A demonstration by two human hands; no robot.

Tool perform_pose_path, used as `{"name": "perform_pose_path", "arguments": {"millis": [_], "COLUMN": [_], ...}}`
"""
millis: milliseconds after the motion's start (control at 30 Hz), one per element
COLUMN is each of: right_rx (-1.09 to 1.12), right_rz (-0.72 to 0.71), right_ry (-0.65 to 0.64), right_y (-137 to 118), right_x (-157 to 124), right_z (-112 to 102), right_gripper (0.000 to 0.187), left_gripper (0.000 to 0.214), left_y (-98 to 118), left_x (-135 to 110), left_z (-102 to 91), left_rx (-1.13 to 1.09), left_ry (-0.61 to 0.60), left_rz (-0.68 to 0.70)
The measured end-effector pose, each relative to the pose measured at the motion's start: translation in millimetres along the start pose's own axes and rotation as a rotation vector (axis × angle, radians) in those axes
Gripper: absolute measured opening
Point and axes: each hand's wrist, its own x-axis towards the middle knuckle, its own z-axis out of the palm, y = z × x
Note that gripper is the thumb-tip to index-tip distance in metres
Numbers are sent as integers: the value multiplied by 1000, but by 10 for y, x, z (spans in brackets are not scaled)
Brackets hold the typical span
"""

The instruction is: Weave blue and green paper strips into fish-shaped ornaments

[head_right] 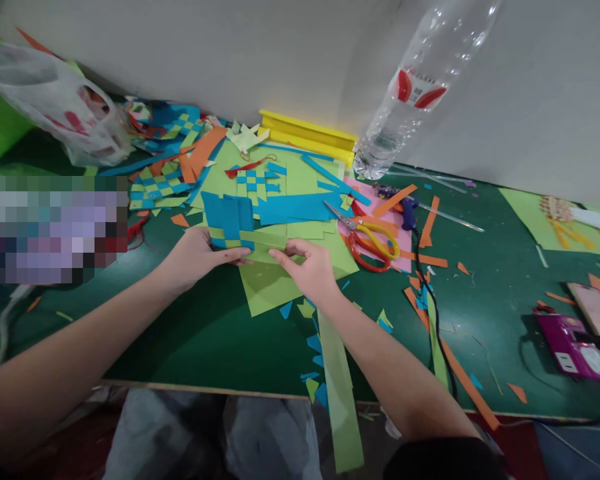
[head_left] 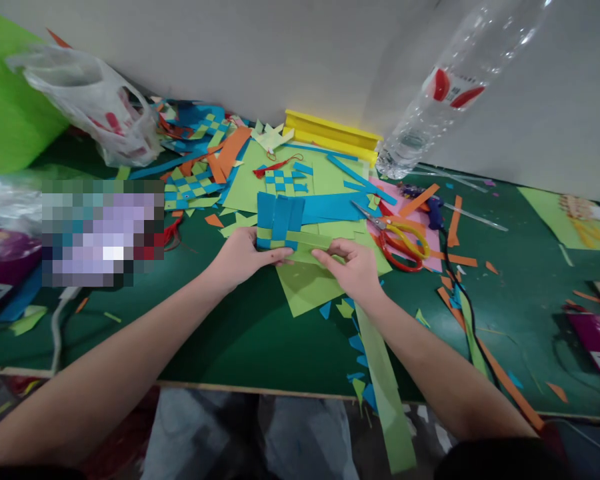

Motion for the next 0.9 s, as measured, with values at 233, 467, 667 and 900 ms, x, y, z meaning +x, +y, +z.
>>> {"name": "perform_pose_path", "arguments": {"millis": [233,467,667,900], "right_rx": [58,91,140,28], "right_rz": [0,78,77,1], "right_ry": [-22,-138,-153,-167], "right_y": [9,11,5,-4], "right_x": [6,-3,1,0], "right_z": [0,-2,0,-8], "right_gripper": [32,36,36,35], "left_gripper": [26,29,44,45], "left_y": [13,-14,-50,-62], "left_x": [-6,5,25,27], "left_z": [-5,-9,5,-1], "left_rx": [20,-16,-186,-271], "left_ry": [31,8,-44,-96], "left_rz": [3,2,-38,-84]}}
